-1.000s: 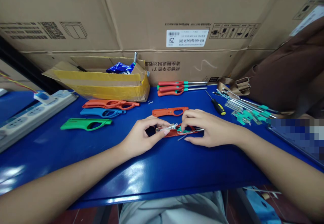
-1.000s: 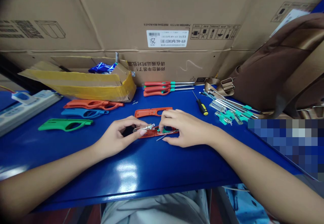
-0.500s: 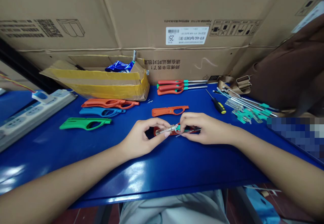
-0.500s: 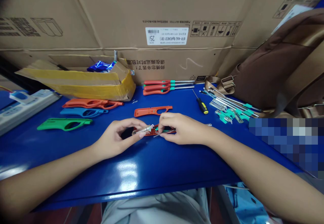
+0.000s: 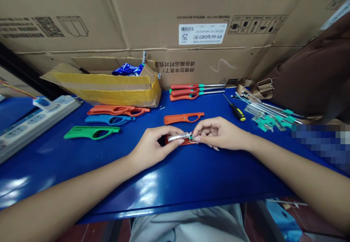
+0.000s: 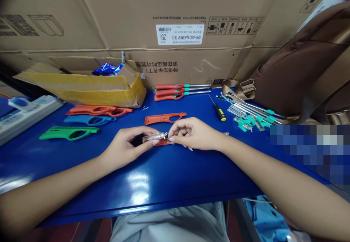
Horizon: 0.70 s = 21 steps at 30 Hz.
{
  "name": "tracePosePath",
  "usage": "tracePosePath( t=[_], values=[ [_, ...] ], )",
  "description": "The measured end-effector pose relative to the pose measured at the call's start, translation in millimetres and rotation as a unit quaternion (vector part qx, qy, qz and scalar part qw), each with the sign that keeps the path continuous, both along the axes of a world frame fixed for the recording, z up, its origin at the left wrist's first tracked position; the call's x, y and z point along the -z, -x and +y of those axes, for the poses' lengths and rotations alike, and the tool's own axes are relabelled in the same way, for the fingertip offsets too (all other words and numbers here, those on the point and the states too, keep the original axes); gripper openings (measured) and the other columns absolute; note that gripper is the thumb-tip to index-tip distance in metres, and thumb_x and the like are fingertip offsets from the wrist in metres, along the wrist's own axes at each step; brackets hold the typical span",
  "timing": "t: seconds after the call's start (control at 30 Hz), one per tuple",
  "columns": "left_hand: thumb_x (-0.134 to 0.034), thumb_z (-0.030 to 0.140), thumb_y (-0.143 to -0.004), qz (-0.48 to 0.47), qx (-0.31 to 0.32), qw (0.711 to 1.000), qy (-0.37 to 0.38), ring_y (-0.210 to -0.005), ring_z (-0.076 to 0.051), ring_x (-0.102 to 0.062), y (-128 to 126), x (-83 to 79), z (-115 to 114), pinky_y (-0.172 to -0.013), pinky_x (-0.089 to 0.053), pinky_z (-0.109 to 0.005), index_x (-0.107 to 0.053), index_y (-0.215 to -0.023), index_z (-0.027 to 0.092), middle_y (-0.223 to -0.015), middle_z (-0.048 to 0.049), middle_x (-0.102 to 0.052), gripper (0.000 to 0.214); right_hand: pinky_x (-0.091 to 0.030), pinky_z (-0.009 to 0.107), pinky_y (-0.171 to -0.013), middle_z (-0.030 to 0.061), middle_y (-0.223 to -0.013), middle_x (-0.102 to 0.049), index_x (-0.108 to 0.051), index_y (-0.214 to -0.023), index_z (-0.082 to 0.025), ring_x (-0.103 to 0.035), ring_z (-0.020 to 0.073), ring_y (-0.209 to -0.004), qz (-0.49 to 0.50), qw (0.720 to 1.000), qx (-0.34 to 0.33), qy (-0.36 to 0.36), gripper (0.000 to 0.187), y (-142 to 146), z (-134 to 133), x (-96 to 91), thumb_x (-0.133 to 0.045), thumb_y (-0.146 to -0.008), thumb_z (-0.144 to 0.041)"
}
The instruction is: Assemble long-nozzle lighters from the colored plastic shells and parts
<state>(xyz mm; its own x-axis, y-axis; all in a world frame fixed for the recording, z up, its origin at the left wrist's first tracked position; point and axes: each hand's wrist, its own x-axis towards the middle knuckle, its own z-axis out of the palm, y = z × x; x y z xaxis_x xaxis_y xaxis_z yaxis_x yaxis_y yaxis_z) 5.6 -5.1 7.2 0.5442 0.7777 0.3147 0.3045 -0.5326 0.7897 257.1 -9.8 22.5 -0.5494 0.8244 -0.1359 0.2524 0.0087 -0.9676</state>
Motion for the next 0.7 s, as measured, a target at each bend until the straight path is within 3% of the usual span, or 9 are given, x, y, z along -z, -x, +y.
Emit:
tracePosePath(
  t=[0.3, 0.7],
  values=[
    [-0.073, 0.024, -0.089, 0.0, 0.005, 1.0, -0.018, -0.086, -0.017, -0.075, -0.2, -1.2, 0.1, -0.079, -0.057, -0.026, -0.076, -0.103, 0.018, -0.099, -0.0044, -0.08, 0.015, -0.045, 0.018, -0.04, 0.0037, -0.077, -0.072, -0.077, -0.101, -0.014, -0.052, 0.0051, -0.045, -0.031, 0.999, 0.004, -0.039, 0.038, -1.9, 1.2, 3.8, -0.073, -0.086, -0.048],
    [-0.074, 0.025, -0.088, 0.005, 0.006, 1.0, -0.024, -0.085, -0.018, -0.075, 0.5, 0.6, 0.6, -0.078, -0.059, -0.027, -0.077, -0.103, 0.018, -0.098, -0.0051, -0.08, 0.016, -0.039, 0.019, -0.04, 0.0025, -0.075, -0.07, -0.077, -0.096, -0.013, -0.05, 0.0052, -0.046, -0.031, 0.998, 0.008, -0.054, 0.033, -1.5, 1.3, 0.6, -0.072, -0.087, -0.045]
  ],
)
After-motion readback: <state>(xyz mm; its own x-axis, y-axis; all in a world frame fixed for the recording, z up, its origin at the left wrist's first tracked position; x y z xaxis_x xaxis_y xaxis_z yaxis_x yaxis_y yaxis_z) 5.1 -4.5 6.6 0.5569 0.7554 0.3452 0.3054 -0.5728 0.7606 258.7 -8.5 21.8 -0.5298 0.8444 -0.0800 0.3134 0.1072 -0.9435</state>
